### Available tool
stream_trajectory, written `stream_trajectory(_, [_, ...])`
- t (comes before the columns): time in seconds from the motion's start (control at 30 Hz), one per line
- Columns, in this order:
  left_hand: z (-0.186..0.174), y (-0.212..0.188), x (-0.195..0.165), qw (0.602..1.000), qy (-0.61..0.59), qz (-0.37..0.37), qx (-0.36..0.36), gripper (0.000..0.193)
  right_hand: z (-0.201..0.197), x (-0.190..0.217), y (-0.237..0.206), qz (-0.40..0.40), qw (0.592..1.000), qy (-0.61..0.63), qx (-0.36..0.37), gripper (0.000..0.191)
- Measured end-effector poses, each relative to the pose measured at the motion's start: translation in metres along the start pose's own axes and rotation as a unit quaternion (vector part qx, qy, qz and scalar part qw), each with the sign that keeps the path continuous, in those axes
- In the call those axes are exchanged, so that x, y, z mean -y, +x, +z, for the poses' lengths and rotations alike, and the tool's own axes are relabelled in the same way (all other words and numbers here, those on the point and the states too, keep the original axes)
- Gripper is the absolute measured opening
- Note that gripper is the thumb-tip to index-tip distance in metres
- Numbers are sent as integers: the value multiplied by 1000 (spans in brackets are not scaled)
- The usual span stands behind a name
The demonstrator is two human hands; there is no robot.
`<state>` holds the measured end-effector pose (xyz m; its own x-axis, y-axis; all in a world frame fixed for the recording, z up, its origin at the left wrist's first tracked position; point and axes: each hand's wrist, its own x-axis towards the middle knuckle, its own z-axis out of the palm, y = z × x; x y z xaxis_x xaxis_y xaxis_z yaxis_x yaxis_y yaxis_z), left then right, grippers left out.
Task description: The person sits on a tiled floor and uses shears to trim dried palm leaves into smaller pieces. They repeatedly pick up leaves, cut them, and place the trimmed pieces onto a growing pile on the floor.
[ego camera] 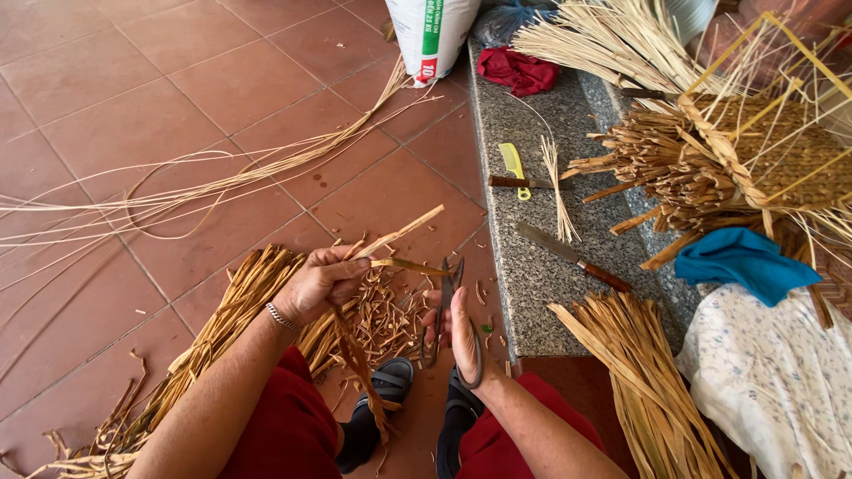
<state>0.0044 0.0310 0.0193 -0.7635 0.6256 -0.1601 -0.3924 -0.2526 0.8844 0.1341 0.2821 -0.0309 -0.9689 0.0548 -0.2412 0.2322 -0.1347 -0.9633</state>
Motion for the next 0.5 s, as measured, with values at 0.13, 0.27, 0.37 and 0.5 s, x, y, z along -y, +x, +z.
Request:
stream_trajectory(0.13, [-7,-2,1,999,21,-16,-28,12,-2,2,-5,-147,985,-47,-79,71])
stream_trajectory(0.27, [-7,-4,1,999,30,9,-38,14,-8,7,-8,-175,980,-38,-85,69])
stream_trajectory(0.37, [-6,-5,0,999,23,7,-37,14,-12,9,-10,-153,984,-20,-85,71])
stream_trajectory(0.5, [-6,-3,0,998,29,1,-50,14,-14,8,-12,-108,989,-12,-97,72])
